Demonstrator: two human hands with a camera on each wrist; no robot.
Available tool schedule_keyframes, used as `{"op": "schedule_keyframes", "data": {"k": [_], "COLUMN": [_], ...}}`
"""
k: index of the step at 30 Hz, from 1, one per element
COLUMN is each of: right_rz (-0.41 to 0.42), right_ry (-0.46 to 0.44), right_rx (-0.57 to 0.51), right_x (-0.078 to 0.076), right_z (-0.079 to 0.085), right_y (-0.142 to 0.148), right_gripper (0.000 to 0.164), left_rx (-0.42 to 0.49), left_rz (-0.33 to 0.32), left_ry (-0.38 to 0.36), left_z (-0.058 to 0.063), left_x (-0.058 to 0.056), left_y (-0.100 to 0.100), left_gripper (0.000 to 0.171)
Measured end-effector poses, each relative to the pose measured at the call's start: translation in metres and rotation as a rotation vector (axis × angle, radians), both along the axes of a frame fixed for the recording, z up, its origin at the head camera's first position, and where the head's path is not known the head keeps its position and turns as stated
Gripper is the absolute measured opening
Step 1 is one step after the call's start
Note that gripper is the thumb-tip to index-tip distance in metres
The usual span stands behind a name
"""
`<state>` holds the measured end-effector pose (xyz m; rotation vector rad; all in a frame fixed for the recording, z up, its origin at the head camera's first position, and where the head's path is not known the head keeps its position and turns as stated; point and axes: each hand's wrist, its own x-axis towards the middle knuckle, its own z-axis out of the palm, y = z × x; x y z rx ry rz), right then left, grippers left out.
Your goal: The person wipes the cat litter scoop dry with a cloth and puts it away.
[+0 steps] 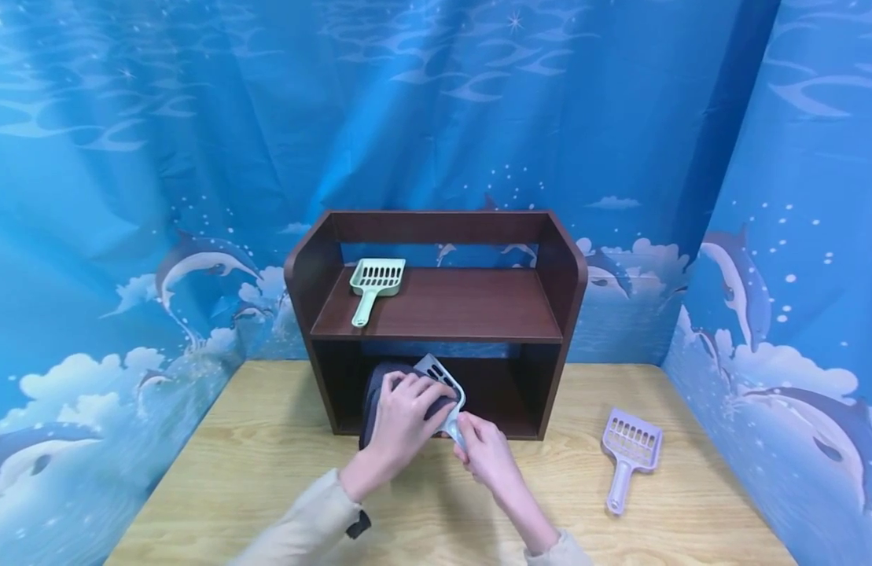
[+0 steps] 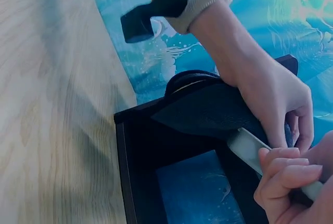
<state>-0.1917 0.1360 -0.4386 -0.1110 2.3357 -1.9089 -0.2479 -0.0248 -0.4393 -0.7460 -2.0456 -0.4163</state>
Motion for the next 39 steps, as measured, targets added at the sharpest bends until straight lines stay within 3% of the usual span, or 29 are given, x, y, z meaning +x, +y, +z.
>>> {"op": "schedule_keyframes", "data": {"k": [6,12,19,24,31,39], "right_rz": [0.013,0.035,0.006,-0.021,0.062,0.040], "right_ry": [-0.010,-0.019,-0.026,-0.012,-0.010,-0.023], "right_rx": [-0.002,-0.026,-0.014,0.019,0.021,-0.016], "right_x": [0.004,0.005,0.000,-0.002,0.002,0.001], "right_z": [-0.001,-0.004,-0.002,-0.003,-0.006,-0.004], "right_y": [0.001,0.006,0.013,0.018,0.010,0.012], "right_gripper": [0.042,0.042,0.041,0.038,0.039,0.040], "left_rx": [0.044,0.089,-0.063,-0.092,-0.093,-0.161], "left_rz": [0.074,0.104,0.123,0.107,0.119,0.168], "left_ry": [0.013,-0.028,-0.041,-0.008,-0.014,0.000], "left_z": [0.004,0.013,0.006,-0.001,0.009,0.011], "left_x": [-0.015,-0.024,-0.015,-0.007,-0.012,-0.011], "left_y": [-0.009,-0.020,-0.032,-0.042,-0.037,-0.025], "left_gripper": [0.019,0.017,0.010,0.011,0.008,0.010]}}
